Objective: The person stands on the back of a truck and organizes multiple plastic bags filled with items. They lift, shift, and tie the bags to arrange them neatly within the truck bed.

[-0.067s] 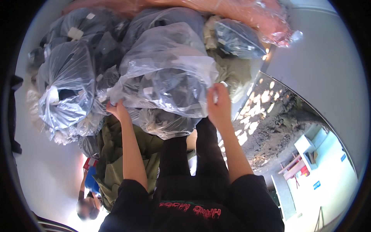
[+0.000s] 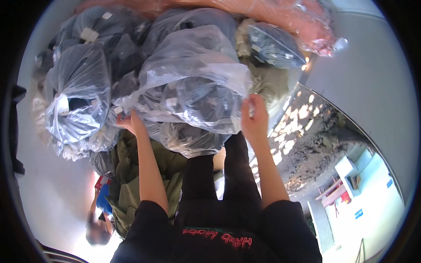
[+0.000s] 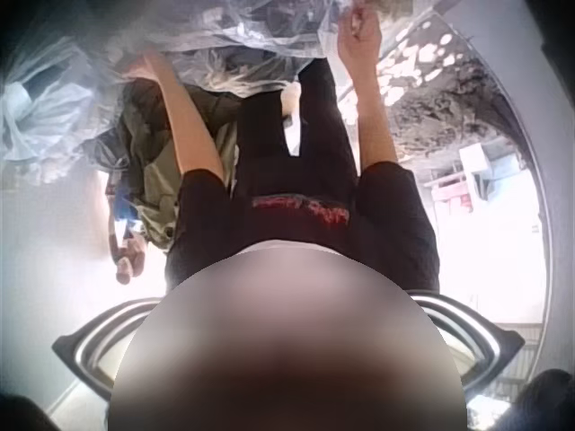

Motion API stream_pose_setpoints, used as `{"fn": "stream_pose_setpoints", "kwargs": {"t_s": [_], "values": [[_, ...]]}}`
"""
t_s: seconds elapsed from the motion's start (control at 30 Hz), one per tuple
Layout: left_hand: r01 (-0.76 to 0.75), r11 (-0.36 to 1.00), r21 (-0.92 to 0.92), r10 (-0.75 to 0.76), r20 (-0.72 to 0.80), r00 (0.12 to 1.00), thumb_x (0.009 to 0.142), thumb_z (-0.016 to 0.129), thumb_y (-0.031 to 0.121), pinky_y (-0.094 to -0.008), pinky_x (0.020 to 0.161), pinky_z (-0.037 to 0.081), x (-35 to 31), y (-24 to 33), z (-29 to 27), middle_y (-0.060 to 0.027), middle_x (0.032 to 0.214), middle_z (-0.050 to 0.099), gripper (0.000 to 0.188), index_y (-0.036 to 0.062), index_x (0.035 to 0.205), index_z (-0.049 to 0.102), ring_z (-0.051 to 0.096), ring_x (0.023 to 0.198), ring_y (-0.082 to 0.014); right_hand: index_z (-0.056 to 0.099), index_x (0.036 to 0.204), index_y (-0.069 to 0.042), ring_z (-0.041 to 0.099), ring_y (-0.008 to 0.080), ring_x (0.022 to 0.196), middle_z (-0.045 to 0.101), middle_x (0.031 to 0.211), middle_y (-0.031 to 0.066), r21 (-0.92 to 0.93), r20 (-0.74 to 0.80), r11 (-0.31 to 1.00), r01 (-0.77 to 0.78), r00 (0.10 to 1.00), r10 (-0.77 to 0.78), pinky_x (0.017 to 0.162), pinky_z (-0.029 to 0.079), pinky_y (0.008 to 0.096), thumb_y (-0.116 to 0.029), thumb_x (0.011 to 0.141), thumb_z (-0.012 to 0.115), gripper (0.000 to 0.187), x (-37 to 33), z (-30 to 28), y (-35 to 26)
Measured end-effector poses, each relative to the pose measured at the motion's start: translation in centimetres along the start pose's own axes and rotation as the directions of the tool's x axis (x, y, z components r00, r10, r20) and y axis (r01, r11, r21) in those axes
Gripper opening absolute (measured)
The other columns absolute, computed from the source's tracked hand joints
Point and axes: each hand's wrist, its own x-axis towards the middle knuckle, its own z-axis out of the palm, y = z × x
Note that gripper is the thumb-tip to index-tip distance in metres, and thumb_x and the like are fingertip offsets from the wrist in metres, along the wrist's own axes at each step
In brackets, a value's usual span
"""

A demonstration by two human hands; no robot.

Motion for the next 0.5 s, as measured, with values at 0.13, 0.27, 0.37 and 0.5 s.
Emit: {"fn": "stream_pose_setpoints", "kwargs": {"t_s": [0.13, 0.27, 0.37, 0.5], "values": [[-0.25, 0.958, -0.143, 0.25, -0.014, 0.968, 0.074, 0.086, 0.031, -0.0524, 0.123, 0.026, 4.9, 0.3, 3.9, -0.0341, 0.162, 0.024, 0.118, 0.0002, 0.163, 0.013, 0.029, 0.148, -0.05, 0.061, 0.111, -0.004, 0.052, 0.0092, 0.081, 0.06, 0.089, 0.0009, 0.261, 0.042, 0.959, -0.109, 0.994, 0.102, 0.073, 0.043, 0.0259, -0.017, 0.104, 0.061, 0.015, 1.4, -1.1, -0.2], [-0.274, 0.934, 0.227, 0.085, 0.605, 0.791, 0.072, 0.084, 0.033, -0.0532, 0.118, 0.034, 6.4, 0.4, 5.2, -0.0398, 0.157, 0.028, 0.113, 0.0181, 0.164, 0.021, 0.033, 0.145, -0.053, 0.06, 0.102, -0.003, 0.049, 0.0073, 0.079, 0.057, 0.086, -0.0012, 0.469, 0.206, 0.845, -0.258, 0.962, 0.18, 0.074, 0.04, 0.0237, -0.018, 0.107, 0.056, 0.016, 2.4, -2.0, -1.4], [-0.232, 0.886, 0.401, -0.026, 0.543, 0.839, 0.07, 0.08, 0.029, -0.0495, 0.113, 0.041, 8.2, 1.7, 5.6, -0.0321, 0.148, 0.047, 0.101, 0.0129, 0.159, 0.035, 0.047, 0.135, -0.0501, 0.057, 0.102, -0.005, 0.045, 0.0072, 0.083, 0.051, 0.089, -0.0022, 0.553, 0.273, 0.78, -0.294, 0.948, 0.165, 0.078, 0.037, 0.0248, -0.018, 0.109, 0.052, 0.016, 2.4, -2.2, -2.1], [-0.041, 0.974, 0.222, -0.13, 0.699, 0.703, 0.07, 0.078, 0.018, -0.0355, 0.11, 0.042, 11.4, 4.8, 3.7, -0.021, 0.139, 0.057, 0.085, -0.0021, 0.146, 0.045, 0.055, 0.131, -0.0303, 0.058, 0.105, -0.004, 0.048, 0.008, 0.083, 0.053, 0.086, -0.0019, 0.656, 0.282, 0.674, -0.338, 0.939, 0.197, 0.079, 0.039, 0.0247, -0.019, 0.109, 0.052, 0.016, 2.5, -2.0, -2.9]]}}
